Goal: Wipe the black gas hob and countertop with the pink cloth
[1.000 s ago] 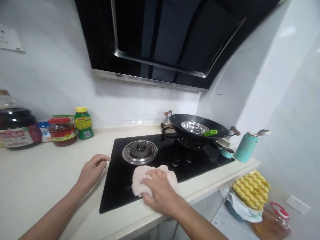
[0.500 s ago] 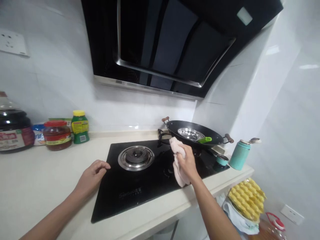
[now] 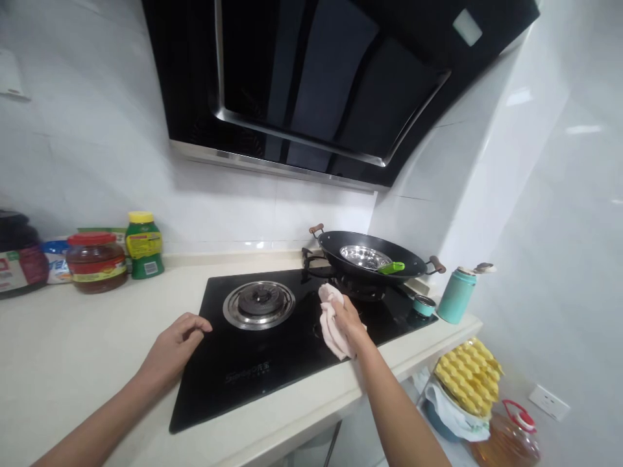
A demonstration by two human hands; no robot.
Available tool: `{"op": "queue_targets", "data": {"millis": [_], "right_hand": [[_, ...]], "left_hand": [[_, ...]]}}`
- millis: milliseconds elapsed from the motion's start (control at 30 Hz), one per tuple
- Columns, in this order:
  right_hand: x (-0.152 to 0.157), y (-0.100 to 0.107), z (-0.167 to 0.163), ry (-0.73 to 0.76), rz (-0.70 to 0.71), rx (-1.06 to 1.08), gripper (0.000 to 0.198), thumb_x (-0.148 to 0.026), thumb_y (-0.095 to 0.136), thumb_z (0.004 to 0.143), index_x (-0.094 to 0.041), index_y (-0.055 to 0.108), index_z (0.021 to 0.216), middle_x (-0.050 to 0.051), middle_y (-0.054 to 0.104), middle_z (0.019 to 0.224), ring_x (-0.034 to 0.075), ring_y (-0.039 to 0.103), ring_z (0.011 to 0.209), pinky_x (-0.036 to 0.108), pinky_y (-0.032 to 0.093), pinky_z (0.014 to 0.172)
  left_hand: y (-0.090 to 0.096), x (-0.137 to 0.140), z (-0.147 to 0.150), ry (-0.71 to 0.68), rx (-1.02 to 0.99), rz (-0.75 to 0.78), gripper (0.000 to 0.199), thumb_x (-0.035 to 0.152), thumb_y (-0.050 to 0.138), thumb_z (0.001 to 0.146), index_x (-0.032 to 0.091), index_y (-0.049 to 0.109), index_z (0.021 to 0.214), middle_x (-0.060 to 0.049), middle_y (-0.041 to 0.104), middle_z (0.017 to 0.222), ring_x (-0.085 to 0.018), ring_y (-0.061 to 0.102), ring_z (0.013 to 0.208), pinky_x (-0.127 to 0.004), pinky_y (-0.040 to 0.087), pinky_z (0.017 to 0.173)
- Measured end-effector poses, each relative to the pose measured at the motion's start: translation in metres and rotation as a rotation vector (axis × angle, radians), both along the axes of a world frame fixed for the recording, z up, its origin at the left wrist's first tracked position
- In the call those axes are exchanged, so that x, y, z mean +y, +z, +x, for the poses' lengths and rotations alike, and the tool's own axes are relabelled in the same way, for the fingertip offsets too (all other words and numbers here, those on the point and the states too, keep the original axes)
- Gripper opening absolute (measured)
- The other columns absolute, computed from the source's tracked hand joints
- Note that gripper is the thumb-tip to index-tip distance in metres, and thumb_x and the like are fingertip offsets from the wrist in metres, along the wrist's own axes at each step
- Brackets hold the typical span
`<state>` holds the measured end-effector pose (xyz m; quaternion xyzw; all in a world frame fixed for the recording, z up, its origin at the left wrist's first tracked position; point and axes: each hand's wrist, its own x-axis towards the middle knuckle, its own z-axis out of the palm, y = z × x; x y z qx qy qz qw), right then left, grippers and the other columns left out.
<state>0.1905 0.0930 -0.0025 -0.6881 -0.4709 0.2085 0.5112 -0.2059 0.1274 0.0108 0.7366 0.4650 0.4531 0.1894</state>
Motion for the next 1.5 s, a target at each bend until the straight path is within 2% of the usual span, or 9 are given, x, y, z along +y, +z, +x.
{"op": "queue_targets", "data": {"millis": [200, 333, 467, 567, 700, 900, 1133, 1333, 1500], "right_hand": [[-0.037, -0.006, -0.007, -0.066, 0.056, -0.023, 0.062, -0.065, 0.046, 0.089, -0.022, 0.052, 0.134, 0.009, 0.069, 0.122, 0.025, 0.066, 0.11, 0.035, 0.052, 0.089], [-0.077, -0.017, -0.026, -0.088, 0.028, -0.251, 0.059, -0.06, 0.041, 0.094, -0.024, 0.049, 0.139, 0.01, 0.068, 0.124, 0.026, 0.066, 0.111, 0.038, 0.051, 0.093], [-0.108, -0.031, -0.058, 0.022, 0.056, -0.537, 0.052, -0.049, 0.045, 0.093, -0.023, 0.055, 0.136, 0.011, 0.059, 0.139, 0.028, 0.055, 0.129, 0.042, 0.044, 0.107], [-0.107, -0.034, -0.084, 0.174, 0.015, -0.68, 0.051, -0.046, 0.049, 0.092, -0.025, 0.056, 0.138, 0.011, 0.05, 0.149, 0.029, 0.043, 0.14, 0.046, 0.035, 0.115], [-0.074, -0.018, -0.113, 0.29, -0.105, -0.811, 0.049, -0.044, 0.05, 0.094, -0.03, 0.055, 0.141, 0.01, 0.042, 0.155, 0.032, 0.034, 0.145, 0.05, 0.028, 0.117], [0.009, 0.004, -0.127, 0.074, -0.303, -0.876, 0.045, -0.04, 0.04, 0.098, -0.021, 0.057, 0.135, 0.017, 0.053, 0.142, 0.035, 0.046, 0.129, 0.051, 0.032, 0.107], [0.096, 0.007, -0.103, -0.047, -0.417, -0.791, 0.053, -0.046, 0.033, 0.098, -0.017, 0.057, 0.136, 0.023, 0.054, 0.14, 0.041, 0.048, 0.129, 0.057, 0.034, 0.102], [0.17, 0.016, -0.088, 0.06, -0.43, -0.833, 0.056, -0.052, 0.035, 0.1, -0.02, 0.055, 0.141, 0.018, 0.054, 0.143, 0.035, 0.049, 0.133, 0.05, 0.035, 0.108], [0.23, 0.02, -0.111, 0.183, -0.43, -0.915, 0.05, -0.049, 0.057, 0.097, -0.02, 0.053, 0.137, 0.012, 0.053, 0.142, 0.028, 0.054, 0.125, 0.055, 0.043, 0.106]], "left_hand": [[0.003, 0.001, 0.001, -0.005, -0.011, 0.021, 0.021, 0.029, 0.045, 0.077, 0.024, 0.064, 0.073, 0.0, 0.062, 0.082, -0.019, 0.06, 0.076, -0.032, 0.045, 0.072], [0.003, -0.002, 0.004, -0.033, -0.008, 0.025, 0.021, 0.027, 0.044, 0.077, 0.024, 0.064, 0.074, 0.0, 0.061, 0.082, -0.019, 0.059, 0.073, -0.031, 0.045, 0.071], [-0.003, -0.005, 0.007, -0.073, 0.002, 0.029, 0.021, 0.023, 0.044, 0.077, 0.025, 0.064, 0.075, 0.001, 0.062, 0.083, -0.018, 0.059, 0.071, -0.03, 0.045, 0.068], [-0.009, -0.004, 0.008, -0.107, 0.02, 0.074, 0.021, 0.022, 0.044, 0.077, 0.025, 0.064, 0.073, 0.001, 0.061, 0.082, -0.018, 0.059, 0.072, -0.03, 0.046, 0.069], [-0.015, -0.001, 0.007, -0.127, 0.049, 0.115, 0.021, 0.019, 0.044, 0.076, 0.024, 0.064, 0.073, 0.0, 0.061, 0.081, -0.018, 0.058, 0.072, -0.031, 0.047, 0.07], [-0.018, -0.009, 0.005, -0.14, 0.086, 0.121, 0.022, 0.015, 0.041, 0.078, 0.023, 0.062, 0.076, -0.001, 0.059, 0.083, -0.018, 0.058, 0.074, -0.032, 0.048, 0.071], [-0.015, -0.029, 0.013, -0.259, 0.147, 0.135, 0.024, 0.01, 0.04, 0.085, 0.023, 0.06, 0.08, -0.002, 0.056, 0.086, -0.017, 0.06, 0.077, -0.032, 0.05, 0.072], [0.002, -0.037, 0.011, -0.174, 0.073, 0.344, 0.026, 0.007, 0.039, 0.091, 0.024, 0.059, 0.087, -0.003, 0.056, 0.089, -0.015, 0.059, 0.074, -0.029, 0.05, 0.066], [0.016, -0.036, 0.005, -0.054, -0.022, 0.571, 0.028, 0.002, 0.041, 0.09, 0.023, 0.061, 0.092, -0.004, 0.054, 0.09, -0.015, 0.059, 0.078, -0.028, 0.052, 0.066]]}}
